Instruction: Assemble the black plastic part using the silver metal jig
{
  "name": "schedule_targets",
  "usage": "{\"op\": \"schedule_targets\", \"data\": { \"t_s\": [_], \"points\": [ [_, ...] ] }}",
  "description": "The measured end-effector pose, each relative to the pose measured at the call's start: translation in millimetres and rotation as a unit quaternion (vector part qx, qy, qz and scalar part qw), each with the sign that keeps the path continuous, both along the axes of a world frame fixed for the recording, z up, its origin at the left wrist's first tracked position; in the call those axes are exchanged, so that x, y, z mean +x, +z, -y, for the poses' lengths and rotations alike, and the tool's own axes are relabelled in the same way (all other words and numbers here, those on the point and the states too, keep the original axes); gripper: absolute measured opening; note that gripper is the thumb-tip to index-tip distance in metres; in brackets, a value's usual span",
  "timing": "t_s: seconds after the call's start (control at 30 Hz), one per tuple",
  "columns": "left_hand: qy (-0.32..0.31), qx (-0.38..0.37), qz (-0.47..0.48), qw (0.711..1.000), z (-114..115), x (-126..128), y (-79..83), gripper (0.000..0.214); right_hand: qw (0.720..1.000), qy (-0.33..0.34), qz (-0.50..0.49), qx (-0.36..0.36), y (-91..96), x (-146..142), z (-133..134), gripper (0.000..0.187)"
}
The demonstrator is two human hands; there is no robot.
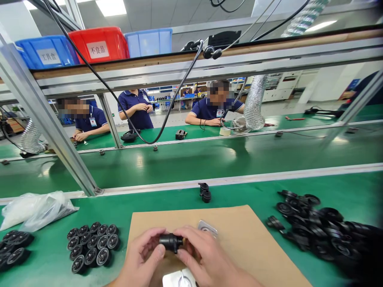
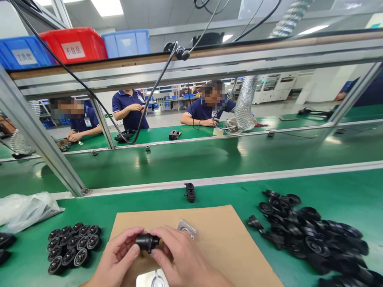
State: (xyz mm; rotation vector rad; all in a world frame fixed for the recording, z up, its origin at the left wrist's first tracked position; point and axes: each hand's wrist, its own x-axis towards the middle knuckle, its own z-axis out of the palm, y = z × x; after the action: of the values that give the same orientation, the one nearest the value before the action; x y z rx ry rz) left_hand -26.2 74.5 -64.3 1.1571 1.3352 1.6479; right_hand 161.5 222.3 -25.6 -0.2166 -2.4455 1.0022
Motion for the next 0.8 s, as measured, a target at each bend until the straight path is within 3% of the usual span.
{"op": "schedule_targets", "data": {
  "t_s": [0.1, 0.27, 0.5, 0.8],
  "points": [
    [0.025, -0.004, 0.015, 1.0, 0, 3, 1.7, 0.035, 1.0, 0.003, -0.006, 0.005, 0.4, -1, 0, 0.033],
    [0.006, 0.024, -0.038, 0.999, -1, 1, 1.4, 0.031, 1.0, 0.006, 0.003, 0.004, 0.1, -2, -1, 0.034],
    [0.021, 0.0, -0.089, 0.996, 2, -5, -6.8, 0.04, 1.0, -0.008, 0.009, -0.02, -2.5, -2, -2, 0.032],
    [0.027, -0.002, -0.058, 0.998, 2, -3, -12.4, 0.049, 1.0, -0.014, 0.015, -0.013, -3.6, 0, 0, 0.035]
  ]
}}
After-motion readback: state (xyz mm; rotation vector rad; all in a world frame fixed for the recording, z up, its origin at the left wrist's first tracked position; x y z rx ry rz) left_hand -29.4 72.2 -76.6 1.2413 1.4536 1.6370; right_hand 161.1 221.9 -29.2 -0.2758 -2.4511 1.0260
